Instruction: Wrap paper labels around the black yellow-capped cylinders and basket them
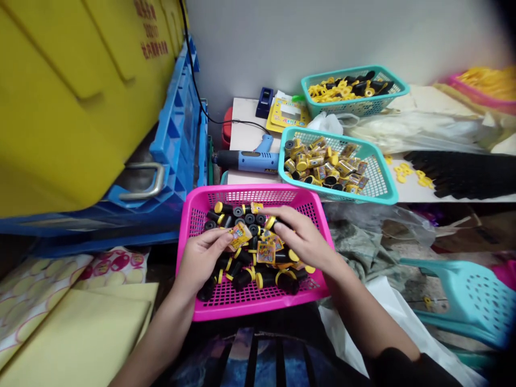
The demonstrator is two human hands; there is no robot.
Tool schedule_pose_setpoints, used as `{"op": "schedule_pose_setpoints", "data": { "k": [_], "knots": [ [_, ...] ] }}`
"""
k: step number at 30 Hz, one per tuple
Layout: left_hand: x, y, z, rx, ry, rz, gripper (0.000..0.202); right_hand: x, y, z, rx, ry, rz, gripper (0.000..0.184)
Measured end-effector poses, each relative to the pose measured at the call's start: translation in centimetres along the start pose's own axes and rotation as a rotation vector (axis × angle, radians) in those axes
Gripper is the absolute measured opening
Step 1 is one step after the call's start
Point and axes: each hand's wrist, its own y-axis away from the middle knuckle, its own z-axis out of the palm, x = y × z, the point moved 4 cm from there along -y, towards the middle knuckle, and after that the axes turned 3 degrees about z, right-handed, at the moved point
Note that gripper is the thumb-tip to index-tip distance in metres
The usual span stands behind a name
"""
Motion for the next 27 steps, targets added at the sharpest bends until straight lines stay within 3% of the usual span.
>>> {"op": "schedule_pose_setpoints", "data": {
  "k": [2,4,8,19,27],
  "knots": [
    [-0.1,0.0,0.1,-0.012,-0.005,0.011,0.031,0.8,-0.4,-0.4,0.095,-0.267,0.07,0.017],
    [-0.1,0.0,0.1,-0.028,-0.002,0.027,0.029,1.4,-0.7,0.0,0.141,-0.534,0.119,0.023],
    [0.0,0.1,0.2,-0.047,0.001,0.057,0.025,1.7,-1.0,1.4,0.104,-0.808,0.139,0.034],
    [-0.6,0.1,0.0,-0.045,0.059,0.07,0.028,2.4,-0.9,1.9,-0.121,-0.686,0.242,0.03],
    [-0.2,0.4,0.2,-0.039,0.117,0.019,0.032,2.4,-0.9,2.6,-0.15,-0.593,0.36,0.031]
  ]
}}
